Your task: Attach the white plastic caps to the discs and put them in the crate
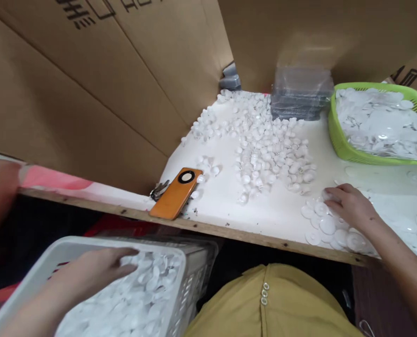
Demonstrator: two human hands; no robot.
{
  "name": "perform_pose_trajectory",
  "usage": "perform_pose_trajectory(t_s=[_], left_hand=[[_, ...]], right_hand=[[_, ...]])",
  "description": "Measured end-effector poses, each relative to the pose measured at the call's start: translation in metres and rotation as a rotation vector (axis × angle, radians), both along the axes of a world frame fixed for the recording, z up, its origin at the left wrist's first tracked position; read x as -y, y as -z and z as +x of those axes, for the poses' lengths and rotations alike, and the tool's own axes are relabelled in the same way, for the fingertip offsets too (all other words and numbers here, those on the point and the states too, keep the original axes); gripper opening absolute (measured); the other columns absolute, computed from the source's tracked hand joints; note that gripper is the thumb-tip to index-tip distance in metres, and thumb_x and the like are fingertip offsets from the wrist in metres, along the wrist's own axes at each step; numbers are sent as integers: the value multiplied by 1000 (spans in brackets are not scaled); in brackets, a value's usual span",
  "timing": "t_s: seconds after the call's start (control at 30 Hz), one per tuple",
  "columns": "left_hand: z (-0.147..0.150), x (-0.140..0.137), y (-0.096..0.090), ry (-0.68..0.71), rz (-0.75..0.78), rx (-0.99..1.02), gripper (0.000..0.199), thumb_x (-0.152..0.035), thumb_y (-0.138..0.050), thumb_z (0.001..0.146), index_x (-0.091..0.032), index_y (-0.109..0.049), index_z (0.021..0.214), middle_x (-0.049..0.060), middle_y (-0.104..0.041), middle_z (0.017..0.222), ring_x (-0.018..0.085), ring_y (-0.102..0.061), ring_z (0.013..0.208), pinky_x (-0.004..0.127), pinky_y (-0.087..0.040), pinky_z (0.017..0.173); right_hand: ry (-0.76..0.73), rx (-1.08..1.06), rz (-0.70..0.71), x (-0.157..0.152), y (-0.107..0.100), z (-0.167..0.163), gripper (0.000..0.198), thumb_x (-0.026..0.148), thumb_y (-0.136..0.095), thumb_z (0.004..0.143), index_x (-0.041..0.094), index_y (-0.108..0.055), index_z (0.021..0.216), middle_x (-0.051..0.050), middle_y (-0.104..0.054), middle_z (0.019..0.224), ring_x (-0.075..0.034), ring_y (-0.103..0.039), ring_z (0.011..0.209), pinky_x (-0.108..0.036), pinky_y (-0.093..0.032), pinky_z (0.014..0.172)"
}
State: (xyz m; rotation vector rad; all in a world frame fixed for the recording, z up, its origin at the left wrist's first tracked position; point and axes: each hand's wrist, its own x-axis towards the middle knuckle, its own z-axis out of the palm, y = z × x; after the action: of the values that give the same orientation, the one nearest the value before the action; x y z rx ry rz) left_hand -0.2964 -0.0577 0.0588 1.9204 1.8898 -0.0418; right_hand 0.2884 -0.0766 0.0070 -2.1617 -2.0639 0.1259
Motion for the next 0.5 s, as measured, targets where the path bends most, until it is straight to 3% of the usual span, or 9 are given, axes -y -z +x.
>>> perform_pose_trajectory(t_s=[0.07, 0.13, 0.27, 0.37, 0.5], left_hand=[[22, 3, 3, 41, 71, 17, 30, -47, -61, 71, -24, -71, 86, -1, -71, 82, 22, -64, 74, 30, -48, 68], [69, -3, 6, 112, 178, 87, 33, -48, -51, 82, -23, -69, 92, 2, -70, 96, 22, -63, 88, 31, -48, 79], [180, -31, 19, 272, 428, 151, 28, -39, -52, 87, -21, -68, 100, 7, -64, 93, 21, -57, 92, 33, -46, 85], [239, -51, 27, 362, 479, 24, 26, -37, -53, 88, -20, -70, 97, 9, -61, 91, 24, -54, 90, 36, -46, 81], [268, -60, 32, 469, 470, -98, 22, -33, -54, 88, -17, -69, 82, 10, -58, 95, 26, -53, 91, 36, -46, 73]], right_hand=[[-33, 83, 1, -3, 4, -1, 26, 31, -53, 86, 20, -68, 104, -13, -62, 99, -26, -62, 83, -33, -45, 64], [-51, 191, 10, -5, 4, -7, 26, 32, -47, 89, 19, -69, 95, -11, -62, 88, -24, -61, 76, -31, -42, 59], [9, 260, 81, -5, -6, -12, 31, 28, -39, 92, 17, -68, 89, -12, -64, 84, -23, -61, 69, -30, -39, 54], [178, 9, 138, 2, -17, -12, 28, 31, -41, 90, 18, -65, 97, -9, -68, 83, -22, -64, 68, -31, -43, 57], [329, -471, 49, 20, -25, -20, 27, 41, -47, 87, 22, -63, 96, -1, -67, 62, -18, -64, 57, -30, -49, 61]])
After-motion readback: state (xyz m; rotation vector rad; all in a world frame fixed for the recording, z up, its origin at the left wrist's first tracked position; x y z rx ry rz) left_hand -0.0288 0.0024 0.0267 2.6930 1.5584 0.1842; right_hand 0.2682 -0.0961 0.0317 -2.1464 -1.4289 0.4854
